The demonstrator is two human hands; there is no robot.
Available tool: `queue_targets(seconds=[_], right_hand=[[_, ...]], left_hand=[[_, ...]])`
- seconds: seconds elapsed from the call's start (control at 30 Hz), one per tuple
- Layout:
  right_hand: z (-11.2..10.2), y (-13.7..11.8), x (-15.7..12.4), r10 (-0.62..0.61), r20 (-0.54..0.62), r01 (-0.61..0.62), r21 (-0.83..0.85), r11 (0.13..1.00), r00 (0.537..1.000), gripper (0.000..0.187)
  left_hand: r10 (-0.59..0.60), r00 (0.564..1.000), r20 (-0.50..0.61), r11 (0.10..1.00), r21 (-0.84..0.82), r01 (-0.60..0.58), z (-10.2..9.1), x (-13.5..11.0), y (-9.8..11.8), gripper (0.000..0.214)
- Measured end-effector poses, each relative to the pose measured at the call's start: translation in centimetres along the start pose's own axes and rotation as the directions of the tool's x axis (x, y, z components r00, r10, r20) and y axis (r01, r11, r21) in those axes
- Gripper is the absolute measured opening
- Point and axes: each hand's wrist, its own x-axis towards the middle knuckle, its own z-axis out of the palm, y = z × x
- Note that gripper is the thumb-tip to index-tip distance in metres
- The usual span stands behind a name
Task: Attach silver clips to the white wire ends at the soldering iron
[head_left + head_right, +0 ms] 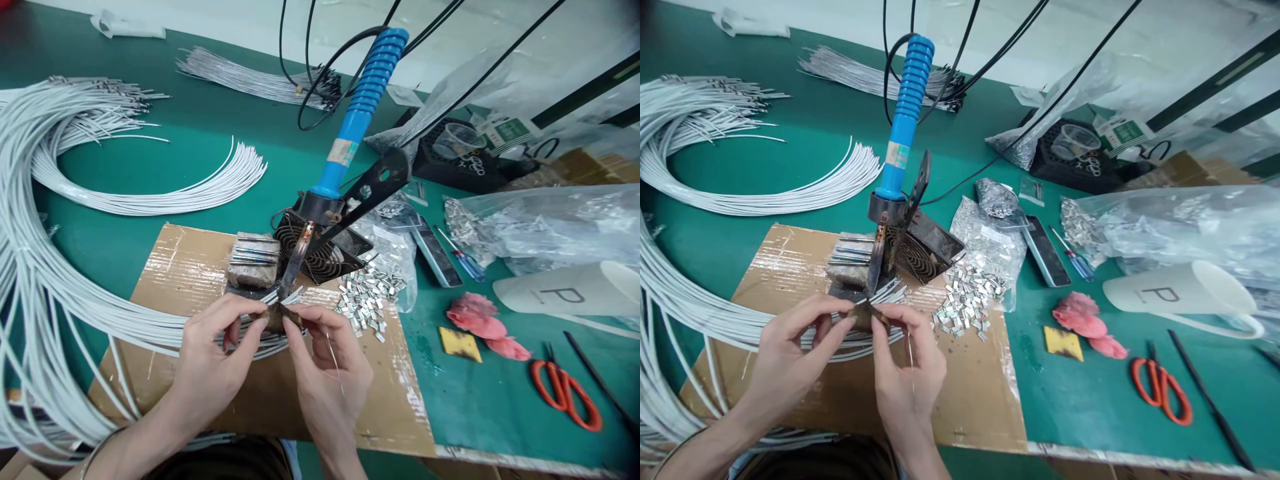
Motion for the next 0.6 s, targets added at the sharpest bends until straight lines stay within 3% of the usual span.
queue_targets(seconds=[0.37, 0.47, 0.53, 0.6], right_hand=[[-1.0, 1.0, 0.5, 0.121, 0.005, -0.121, -0.042, 0.992, 0.993, 0.015], [-3.9, 1.4, 1.2, 0.165, -0.084, -0.171, -0.064, 0.983, 0.983, 0.026], [-7.2, 1.7, 1.8, 0.159, -0.235, -0.185, -0.092, 0.979, 0.959, 0.031], [-11.2, 2.2, 2.5, 0.127, -0.413, -0.199, -0.135, 0.971, 0.902, 0.037]], left_hand=[[-0.180, 0.981, 0.077, 0.982, 0.078, 0.175, 0.7, 0.0, -0.6, 0.015], [-0.143, 0.985, 0.098, 0.983, 0.130, 0.130, 0.0, -0.6, -0.9, 0.015], [-0.011, 0.992, 0.126, 0.978, 0.208, -0.015, -1.3, -1.3, -1.2, 0.010], [0.160, 0.961, 0.226, 0.949, 0.232, -0.212, -2.8, -2.3, -1.9, 0.014]])
